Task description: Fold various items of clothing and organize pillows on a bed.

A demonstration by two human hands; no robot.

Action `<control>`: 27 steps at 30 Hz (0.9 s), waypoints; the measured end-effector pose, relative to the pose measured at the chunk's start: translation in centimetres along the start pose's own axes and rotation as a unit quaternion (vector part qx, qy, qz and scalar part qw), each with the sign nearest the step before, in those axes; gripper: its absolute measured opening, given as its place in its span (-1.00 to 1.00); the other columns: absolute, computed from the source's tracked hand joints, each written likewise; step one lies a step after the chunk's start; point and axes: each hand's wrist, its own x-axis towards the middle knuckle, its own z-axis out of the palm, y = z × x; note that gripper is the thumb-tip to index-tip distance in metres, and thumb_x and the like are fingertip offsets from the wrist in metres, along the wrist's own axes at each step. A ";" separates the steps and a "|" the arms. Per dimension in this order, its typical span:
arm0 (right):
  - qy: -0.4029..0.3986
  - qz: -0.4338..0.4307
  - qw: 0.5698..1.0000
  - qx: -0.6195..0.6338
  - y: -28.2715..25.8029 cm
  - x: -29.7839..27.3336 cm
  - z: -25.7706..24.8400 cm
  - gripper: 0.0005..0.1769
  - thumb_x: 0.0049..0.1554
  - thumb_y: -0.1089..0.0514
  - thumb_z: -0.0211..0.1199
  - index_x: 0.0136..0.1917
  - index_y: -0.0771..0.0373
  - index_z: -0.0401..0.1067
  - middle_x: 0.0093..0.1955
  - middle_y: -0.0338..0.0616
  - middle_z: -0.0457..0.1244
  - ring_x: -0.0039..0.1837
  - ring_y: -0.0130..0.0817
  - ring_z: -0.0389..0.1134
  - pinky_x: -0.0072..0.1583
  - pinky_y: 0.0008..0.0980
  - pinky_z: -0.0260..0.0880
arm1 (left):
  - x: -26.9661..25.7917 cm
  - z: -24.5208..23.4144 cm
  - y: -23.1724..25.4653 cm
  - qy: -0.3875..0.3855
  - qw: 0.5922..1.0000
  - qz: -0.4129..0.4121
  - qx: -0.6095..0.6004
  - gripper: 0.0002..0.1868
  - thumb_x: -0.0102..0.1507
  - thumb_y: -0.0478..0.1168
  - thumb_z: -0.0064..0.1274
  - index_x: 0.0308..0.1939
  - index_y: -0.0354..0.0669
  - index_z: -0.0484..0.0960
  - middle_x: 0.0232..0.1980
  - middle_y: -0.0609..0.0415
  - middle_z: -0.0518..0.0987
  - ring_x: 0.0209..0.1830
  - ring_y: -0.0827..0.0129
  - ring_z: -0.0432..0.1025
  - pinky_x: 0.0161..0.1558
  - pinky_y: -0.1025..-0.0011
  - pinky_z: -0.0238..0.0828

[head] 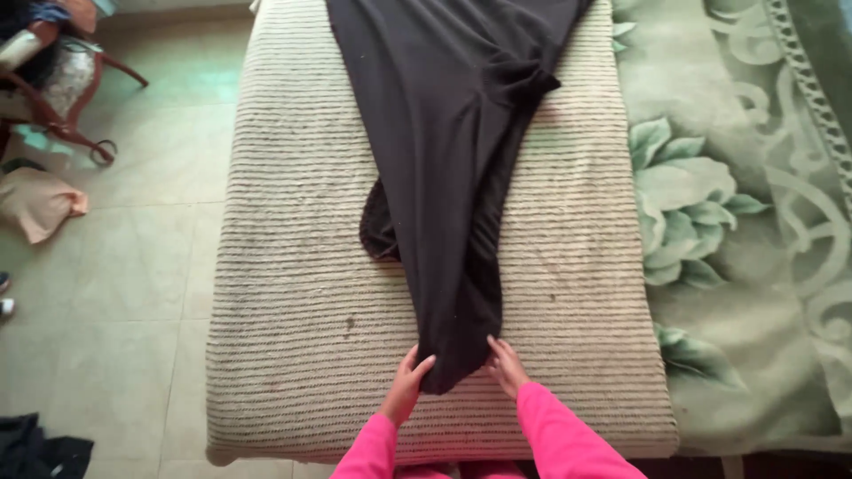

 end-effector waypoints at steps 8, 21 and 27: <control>0.005 0.009 0.985 0.170 0.6 4.9 2.1 -0.46 0.26 -0.13 0.16 0.35 0.26 0.38 0.33 -0.13 0.33 0.23 -0.21 0.39 0.21 -0.16 0.41 | -2.4 -6.0 4.0 0.095 0.994 -0.015 0.053 -0.27 0.27 -0.33 0.04 0.51 -0.14 0.15 0.38 0.13 0.50 0.31 0.47 0.39 0.32 0.52 0.24; -0.069 -0.160 0.893 0.415 10.4 -6.3 22.8 -0.53 0.32 -0.11 -0.11 0.13 0.29 0.41 0.18 -0.03 0.39 0.22 -0.12 0.40 0.30 -0.07 0.41 | -7.3 -4.5 13.1 -0.001 0.971 -0.022 -0.238 -0.61 0.12 -0.49 -0.02 0.03 -0.22 0.50 -0.14 0.01 0.59 -0.24 0.28 0.46 -0.28 0.33 0.36; -0.048 -0.187 0.890 0.413 8.9 -8.9 27.6 -0.53 0.30 -0.14 -0.04 0.17 0.28 0.40 0.21 -0.04 0.37 0.24 -0.12 0.39 0.32 -0.07 0.41 | -9.9 -9.6 16.1 -0.012 0.971 0.023 -0.236 -0.43 0.06 -0.51 -0.08 0.18 -0.25 0.47 -0.04 -0.08 0.63 -0.17 0.14 0.52 -0.23 0.25 0.44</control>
